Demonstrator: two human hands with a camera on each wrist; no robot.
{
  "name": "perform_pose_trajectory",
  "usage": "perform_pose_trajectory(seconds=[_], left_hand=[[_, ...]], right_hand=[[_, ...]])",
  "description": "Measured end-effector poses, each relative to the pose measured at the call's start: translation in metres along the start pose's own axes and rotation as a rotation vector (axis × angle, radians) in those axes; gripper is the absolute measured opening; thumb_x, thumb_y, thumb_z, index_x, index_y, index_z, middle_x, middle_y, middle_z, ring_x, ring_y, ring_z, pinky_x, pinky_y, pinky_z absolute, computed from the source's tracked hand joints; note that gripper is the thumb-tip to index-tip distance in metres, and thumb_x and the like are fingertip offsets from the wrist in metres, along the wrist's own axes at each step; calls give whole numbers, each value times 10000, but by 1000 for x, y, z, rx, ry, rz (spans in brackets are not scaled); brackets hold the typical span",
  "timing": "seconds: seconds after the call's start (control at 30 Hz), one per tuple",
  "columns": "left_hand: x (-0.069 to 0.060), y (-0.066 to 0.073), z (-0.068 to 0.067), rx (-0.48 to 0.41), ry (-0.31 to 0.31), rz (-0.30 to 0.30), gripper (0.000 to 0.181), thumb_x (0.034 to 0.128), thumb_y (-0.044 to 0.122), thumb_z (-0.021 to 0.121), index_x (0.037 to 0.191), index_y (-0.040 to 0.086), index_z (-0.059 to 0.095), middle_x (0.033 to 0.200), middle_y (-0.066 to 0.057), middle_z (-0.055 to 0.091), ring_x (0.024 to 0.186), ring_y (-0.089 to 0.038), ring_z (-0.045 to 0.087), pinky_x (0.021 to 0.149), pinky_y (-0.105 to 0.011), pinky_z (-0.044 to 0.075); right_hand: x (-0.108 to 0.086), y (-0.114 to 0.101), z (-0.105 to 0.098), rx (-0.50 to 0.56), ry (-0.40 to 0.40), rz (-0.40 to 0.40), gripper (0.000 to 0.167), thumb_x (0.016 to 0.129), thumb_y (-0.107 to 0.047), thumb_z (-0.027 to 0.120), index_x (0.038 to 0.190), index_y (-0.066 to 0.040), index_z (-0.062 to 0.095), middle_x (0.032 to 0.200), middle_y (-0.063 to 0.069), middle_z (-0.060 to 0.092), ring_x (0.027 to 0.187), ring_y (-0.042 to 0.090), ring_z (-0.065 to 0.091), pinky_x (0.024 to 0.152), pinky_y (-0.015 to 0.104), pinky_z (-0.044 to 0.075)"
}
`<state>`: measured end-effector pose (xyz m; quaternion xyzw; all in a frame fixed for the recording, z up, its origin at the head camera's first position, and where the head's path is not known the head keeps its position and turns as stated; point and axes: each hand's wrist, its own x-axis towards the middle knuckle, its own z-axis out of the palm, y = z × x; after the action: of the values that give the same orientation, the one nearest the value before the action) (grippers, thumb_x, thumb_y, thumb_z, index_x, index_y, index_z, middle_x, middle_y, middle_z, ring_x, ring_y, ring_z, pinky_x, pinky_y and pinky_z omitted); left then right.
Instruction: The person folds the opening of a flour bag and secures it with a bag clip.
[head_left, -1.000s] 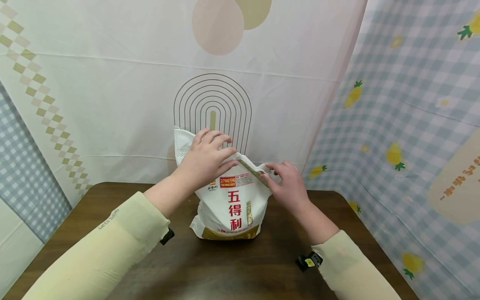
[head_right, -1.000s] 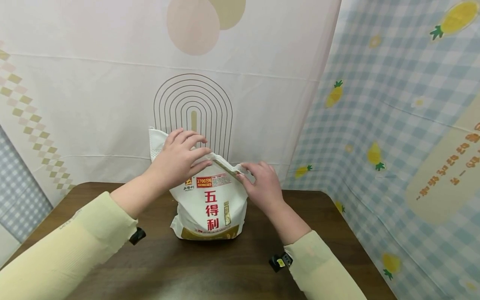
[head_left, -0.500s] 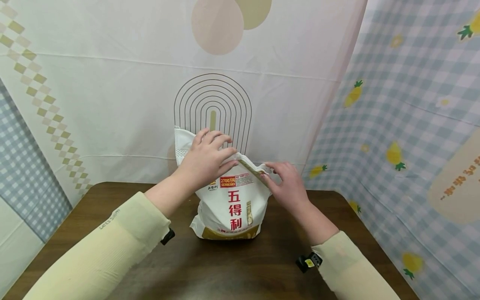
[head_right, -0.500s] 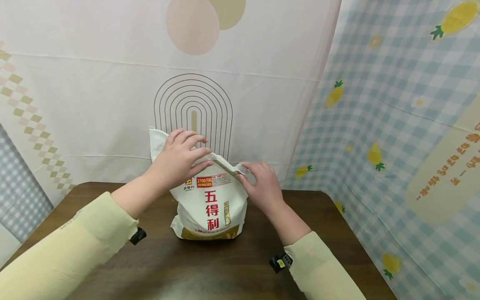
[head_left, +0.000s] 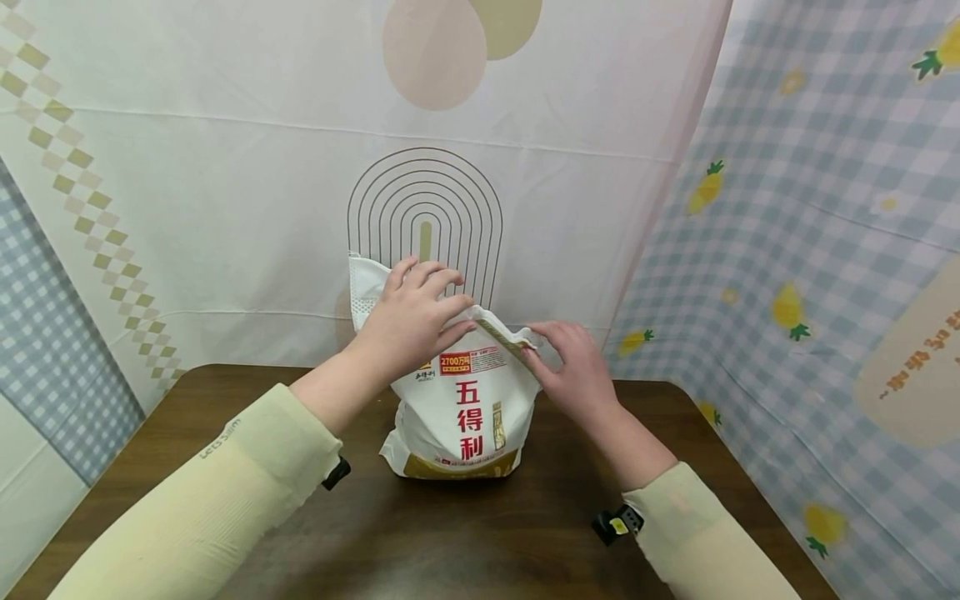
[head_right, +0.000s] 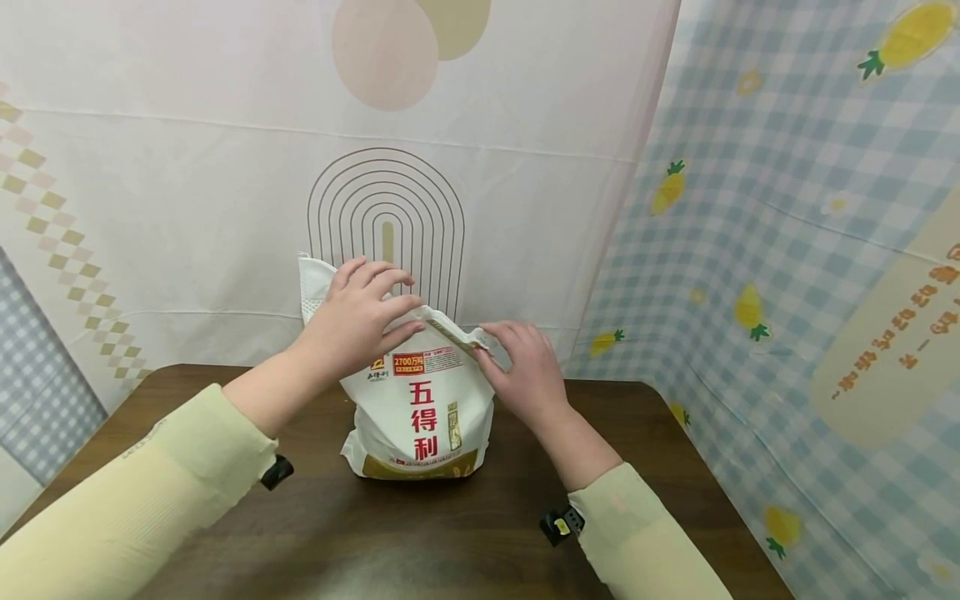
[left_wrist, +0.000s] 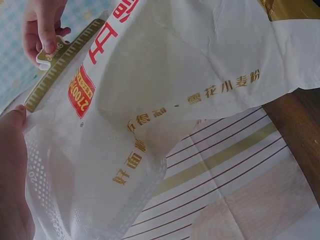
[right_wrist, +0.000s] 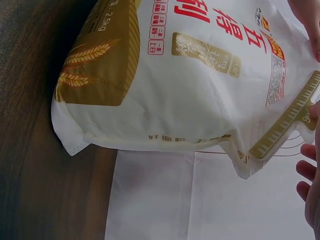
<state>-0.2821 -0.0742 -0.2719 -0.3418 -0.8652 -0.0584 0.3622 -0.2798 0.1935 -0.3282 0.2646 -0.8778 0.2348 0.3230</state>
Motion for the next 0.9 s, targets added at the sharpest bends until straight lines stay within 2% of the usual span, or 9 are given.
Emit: perform_pose_trajectory(seconds=[0.33,0.73,0.9], left_hand=[[0,0,0,11,-3,0,293,942,436,653,1125,219,724,1325,-71,584,1287,-315,443,1147,-547,199],[1,0,0,23,-9,4,316,946,448,638,1136,208,717,1333,-79,580,1292,-321,440,1146,-546,200],[2,0,0,26,-7,7,322,950,450,630,1142,204,708,1329,-80,580,1291,-322,442,1147,-543,200]], right_hand=[[-1,2,3,-43,14,-7,312,894,-257,740,1188,-160,699,1151,37,677,1090,267,585,938,479,456],[-3,4,3,-39,19,-11,349,883,-244,744,1209,-139,680,1147,45,688,1076,278,596,933,485,458],[-5,5,4,-20,17,6,398,884,-250,741,1252,-128,648,1152,49,685,1016,258,597,886,462,472]])
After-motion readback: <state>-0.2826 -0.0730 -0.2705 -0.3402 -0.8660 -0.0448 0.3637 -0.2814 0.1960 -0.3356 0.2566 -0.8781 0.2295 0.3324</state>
